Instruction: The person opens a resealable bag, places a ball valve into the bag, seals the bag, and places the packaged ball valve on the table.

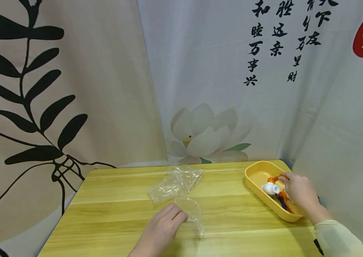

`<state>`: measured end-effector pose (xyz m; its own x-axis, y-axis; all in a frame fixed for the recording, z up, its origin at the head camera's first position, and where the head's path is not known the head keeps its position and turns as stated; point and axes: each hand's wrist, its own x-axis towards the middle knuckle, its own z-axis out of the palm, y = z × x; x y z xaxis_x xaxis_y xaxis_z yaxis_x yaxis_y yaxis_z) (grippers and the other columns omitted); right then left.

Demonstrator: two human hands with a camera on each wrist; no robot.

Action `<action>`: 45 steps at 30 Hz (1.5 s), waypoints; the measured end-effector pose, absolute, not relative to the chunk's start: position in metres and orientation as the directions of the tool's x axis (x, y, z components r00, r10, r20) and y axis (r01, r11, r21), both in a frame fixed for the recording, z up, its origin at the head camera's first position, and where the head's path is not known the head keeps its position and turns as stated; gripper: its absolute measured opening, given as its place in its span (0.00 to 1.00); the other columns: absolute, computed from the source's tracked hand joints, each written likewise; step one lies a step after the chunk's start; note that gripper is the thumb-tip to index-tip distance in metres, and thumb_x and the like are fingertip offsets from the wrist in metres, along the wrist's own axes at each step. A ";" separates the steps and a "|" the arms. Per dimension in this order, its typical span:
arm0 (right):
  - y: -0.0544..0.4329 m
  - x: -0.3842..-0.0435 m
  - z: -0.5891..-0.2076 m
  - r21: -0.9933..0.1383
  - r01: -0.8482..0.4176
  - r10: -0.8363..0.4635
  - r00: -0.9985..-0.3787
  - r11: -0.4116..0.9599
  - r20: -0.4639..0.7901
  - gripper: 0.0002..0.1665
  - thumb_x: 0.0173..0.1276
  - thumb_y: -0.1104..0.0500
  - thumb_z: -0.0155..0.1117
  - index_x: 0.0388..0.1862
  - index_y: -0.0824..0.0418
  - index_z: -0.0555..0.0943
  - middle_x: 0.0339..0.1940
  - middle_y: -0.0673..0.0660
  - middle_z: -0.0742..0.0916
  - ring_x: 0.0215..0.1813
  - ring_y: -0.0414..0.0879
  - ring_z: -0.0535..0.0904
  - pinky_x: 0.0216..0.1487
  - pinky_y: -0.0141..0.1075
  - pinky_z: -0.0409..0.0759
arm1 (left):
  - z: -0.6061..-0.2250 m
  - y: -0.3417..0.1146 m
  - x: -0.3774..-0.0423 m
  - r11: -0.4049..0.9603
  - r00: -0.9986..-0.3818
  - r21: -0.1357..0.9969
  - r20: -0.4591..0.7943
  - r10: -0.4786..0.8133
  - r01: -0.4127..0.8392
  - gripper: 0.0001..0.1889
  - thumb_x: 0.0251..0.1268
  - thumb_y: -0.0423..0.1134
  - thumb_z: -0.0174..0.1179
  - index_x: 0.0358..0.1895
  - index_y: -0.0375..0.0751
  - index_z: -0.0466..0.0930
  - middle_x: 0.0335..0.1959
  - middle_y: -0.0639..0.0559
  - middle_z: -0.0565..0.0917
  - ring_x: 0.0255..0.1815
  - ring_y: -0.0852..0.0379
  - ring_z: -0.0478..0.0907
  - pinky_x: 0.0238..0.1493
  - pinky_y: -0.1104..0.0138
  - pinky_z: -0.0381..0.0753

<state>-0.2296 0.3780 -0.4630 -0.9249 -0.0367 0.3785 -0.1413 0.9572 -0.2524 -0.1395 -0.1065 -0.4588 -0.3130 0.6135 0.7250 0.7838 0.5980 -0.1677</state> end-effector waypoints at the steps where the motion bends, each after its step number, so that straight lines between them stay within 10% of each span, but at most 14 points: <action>1: 0.378 -0.229 -0.463 -0.249 -0.147 -0.038 -0.918 0.957 0.395 0.12 0.79 0.60 0.66 0.48 0.69 0.88 0.34 0.67 0.91 0.25 0.54 0.78 0.30 0.53 0.81 | -0.459 -0.106 -0.140 0.596 -0.308 -0.170 0.727 0.613 0.785 0.11 0.56 0.26 0.66 0.39 0.45 0.84 0.36 0.59 0.80 0.41 0.63 0.77 0.44 0.77 0.81; 15: 0.372 -0.221 -0.448 -0.237 -0.225 -0.050 -0.815 0.945 0.577 0.07 0.71 0.66 0.73 0.42 0.71 0.89 0.34 0.69 0.91 0.28 0.63 0.85 0.34 0.62 0.85 | -0.461 -0.106 -0.140 0.601 -0.306 -0.172 0.734 0.607 0.781 0.10 0.57 0.27 0.64 0.40 0.46 0.84 0.36 0.60 0.81 0.40 0.63 0.78 0.44 0.77 0.81; 30: 0.339 -0.203 -0.422 -0.261 -0.280 -0.058 -0.776 0.924 0.628 0.11 0.72 0.64 0.74 0.49 0.69 0.90 0.42 0.69 0.92 0.21 0.39 0.72 0.22 0.31 0.71 | -0.462 -0.105 -0.140 0.607 -0.316 -0.161 0.734 0.601 0.778 0.08 0.59 0.28 0.64 0.37 0.46 0.84 0.35 0.59 0.82 0.40 0.63 0.79 0.44 0.77 0.82; 38: 0.318 -0.195 -0.411 -0.191 -0.377 -0.116 -0.656 0.906 0.746 0.12 0.62 0.68 0.79 0.45 0.67 0.91 0.39 0.64 0.93 0.22 0.44 0.79 0.24 0.35 0.80 | -0.462 -0.105 -0.141 0.600 -0.315 -0.157 0.732 0.604 0.785 0.09 0.59 0.27 0.64 0.38 0.46 0.84 0.36 0.59 0.82 0.40 0.63 0.78 0.44 0.77 0.82; 45: 0.303 -0.192 -0.402 -0.121 -0.523 -0.185 -0.494 0.844 0.850 0.34 0.83 0.40 0.54 0.44 0.69 0.90 0.37 0.61 0.94 0.23 0.44 0.80 0.26 0.23 0.75 | -0.461 -0.106 -0.140 0.597 -0.322 -0.150 0.726 0.608 0.788 0.12 0.55 0.24 0.68 0.39 0.45 0.84 0.36 0.59 0.82 0.41 0.62 0.78 0.44 0.77 0.82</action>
